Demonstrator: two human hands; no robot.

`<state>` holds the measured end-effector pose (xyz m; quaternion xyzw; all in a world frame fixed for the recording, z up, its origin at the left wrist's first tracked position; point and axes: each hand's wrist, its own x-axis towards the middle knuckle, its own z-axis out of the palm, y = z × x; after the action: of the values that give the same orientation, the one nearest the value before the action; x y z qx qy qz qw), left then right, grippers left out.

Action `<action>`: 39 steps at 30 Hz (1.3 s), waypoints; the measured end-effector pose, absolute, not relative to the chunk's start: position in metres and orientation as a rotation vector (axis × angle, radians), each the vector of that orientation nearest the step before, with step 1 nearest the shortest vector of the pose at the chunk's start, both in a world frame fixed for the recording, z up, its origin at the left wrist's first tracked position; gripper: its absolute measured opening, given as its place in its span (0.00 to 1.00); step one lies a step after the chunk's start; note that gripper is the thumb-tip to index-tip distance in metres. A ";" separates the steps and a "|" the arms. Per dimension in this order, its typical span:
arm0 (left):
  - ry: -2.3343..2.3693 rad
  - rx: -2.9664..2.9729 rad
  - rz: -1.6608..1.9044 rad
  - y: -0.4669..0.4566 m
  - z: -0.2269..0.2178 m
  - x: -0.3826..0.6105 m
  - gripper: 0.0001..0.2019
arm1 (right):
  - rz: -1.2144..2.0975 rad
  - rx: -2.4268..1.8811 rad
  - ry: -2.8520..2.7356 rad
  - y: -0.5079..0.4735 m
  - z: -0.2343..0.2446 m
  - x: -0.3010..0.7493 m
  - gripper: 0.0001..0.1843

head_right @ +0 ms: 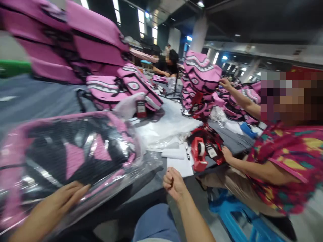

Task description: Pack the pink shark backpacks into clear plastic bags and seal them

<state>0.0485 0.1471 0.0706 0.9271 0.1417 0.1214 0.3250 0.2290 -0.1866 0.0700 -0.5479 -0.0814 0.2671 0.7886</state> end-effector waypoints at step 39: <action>0.535 2.574 0.733 0.162 0.074 -0.043 0.27 | -0.271 -1.805 -2.270 -0.048 0.064 0.250 0.35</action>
<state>-0.0432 0.1624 0.0741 0.9231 0.1920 0.2630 0.2045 0.2505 -0.0479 0.0645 -0.6156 -0.7742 -0.0926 0.1141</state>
